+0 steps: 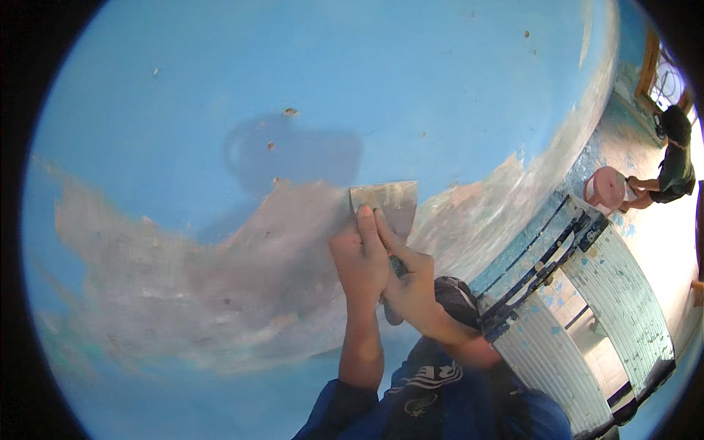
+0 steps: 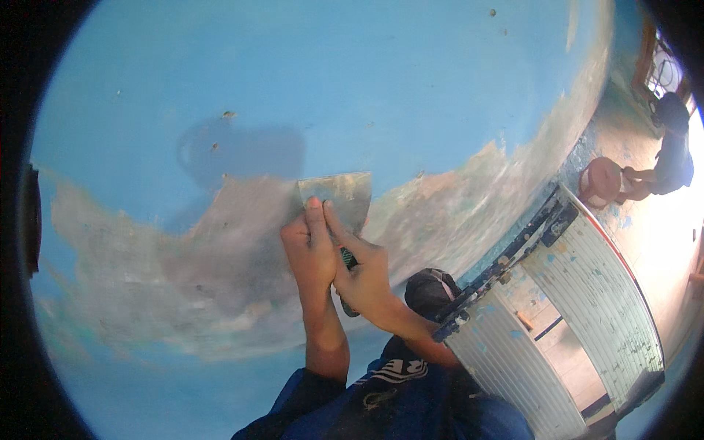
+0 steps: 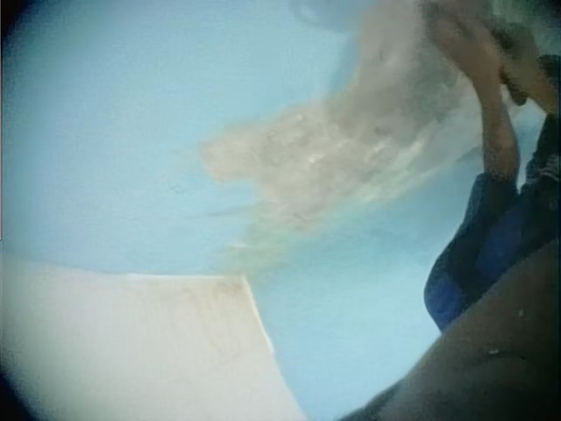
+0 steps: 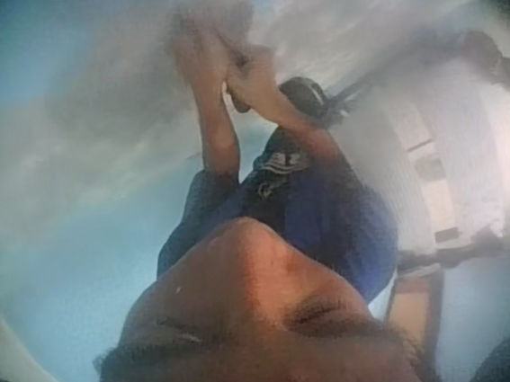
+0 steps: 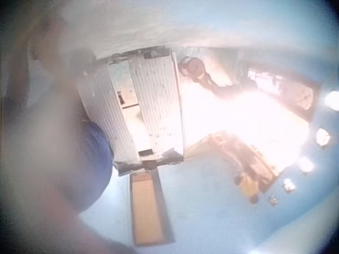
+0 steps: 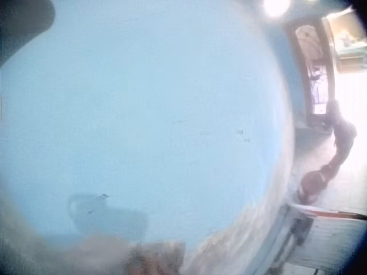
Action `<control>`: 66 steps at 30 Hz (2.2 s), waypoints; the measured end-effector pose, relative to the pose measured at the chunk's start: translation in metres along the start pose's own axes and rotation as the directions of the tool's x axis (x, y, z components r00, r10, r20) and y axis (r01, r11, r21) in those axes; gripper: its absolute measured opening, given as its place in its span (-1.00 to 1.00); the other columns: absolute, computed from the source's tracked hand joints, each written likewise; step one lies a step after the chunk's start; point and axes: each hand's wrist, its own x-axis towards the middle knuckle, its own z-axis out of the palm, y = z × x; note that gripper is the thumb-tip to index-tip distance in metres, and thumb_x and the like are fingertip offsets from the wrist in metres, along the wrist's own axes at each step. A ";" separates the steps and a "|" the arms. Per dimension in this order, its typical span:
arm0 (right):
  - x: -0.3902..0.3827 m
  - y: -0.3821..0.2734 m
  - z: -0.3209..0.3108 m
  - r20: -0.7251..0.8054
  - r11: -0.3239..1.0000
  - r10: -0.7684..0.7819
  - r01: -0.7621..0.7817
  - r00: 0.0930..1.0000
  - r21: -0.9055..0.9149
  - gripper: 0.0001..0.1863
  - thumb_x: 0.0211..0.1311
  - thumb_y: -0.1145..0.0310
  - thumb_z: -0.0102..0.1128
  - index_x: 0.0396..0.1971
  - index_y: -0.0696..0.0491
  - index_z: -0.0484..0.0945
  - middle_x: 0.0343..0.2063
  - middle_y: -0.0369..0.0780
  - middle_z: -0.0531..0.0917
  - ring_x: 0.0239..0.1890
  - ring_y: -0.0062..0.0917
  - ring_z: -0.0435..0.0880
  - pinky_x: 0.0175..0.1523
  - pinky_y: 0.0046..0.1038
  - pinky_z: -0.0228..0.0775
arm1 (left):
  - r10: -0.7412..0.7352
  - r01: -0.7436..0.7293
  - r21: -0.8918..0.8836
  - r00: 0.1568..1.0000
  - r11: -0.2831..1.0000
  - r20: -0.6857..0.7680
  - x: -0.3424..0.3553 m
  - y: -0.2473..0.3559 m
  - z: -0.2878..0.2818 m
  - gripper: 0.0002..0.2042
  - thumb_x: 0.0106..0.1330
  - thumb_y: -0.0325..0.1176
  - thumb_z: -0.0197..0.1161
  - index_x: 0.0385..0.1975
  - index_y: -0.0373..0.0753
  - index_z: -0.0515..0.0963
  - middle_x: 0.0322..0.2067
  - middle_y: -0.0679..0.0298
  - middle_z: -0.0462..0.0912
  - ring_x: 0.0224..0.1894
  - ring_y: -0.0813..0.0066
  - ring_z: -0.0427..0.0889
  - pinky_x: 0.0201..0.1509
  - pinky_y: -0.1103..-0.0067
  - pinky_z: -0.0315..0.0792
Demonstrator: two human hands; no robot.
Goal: The person uses a scraper to remove old paint from a light blue wall. They repeatedly scrape the surface, clearing patches of paint and revealing the underlying wall. Another person is visible in the background also working on the wall.
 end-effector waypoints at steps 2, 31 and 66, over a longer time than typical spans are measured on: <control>0.000 0.002 0.000 -0.023 0.997 -0.076 0.075 0.997 -0.027 -0.38 0.22 0.57 0.15 0.33 -0.02 0.38 -0.47 0.01 0.67 -0.44 -0.73 0.54 -0.35 -0.59 0.40 | 0.029 -0.029 0.009 0.999 1.000 -0.024 -0.001 -0.006 0.001 -0.48 0.54 -0.12 -0.05 -0.62 -0.39 0.50 -0.77 0.23 0.45 -0.68 0.54 0.45 -0.54 0.46 0.31; 0.007 -0.022 -0.003 0.061 0.995 0.036 -0.031 0.997 -0.092 -0.40 0.23 0.55 0.16 0.31 -0.03 0.41 -0.58 -0.04 0.58 -0.54 -0.73 0.48 -0.38 -0.58 0.37 | 0.041 -0.052 -0.082 0.991 0.995 -0.127 0.005 0.004 -0.004 -0.47 0.50 -0.10 0.06 -0.72 -0.33 0.35 -0.78 0.39 0.27 -0.65 0.63 0.20 -0.55 0.47 0.11; 0.025 -0.042 0.007 0.067 0.987 -0.066 0.076 0.996 -0.144 -0.43 0.22 0.56 0.17 0.27 -0.07 0.47 -0.29 0.09 0.70 -0.61 -0.64 0.54 -0.34 -0.53 0.46 | -0.032 -0.007 -0.253 0.989 0.967 -0.147 0.016 0.023 -0.019 -0.44 0.50 -0.05 0.07 -0.76 -0.28 0.39 -0.79 0.43 0.30 -0.65 0.69 0.20 -0.55 0.53 0.07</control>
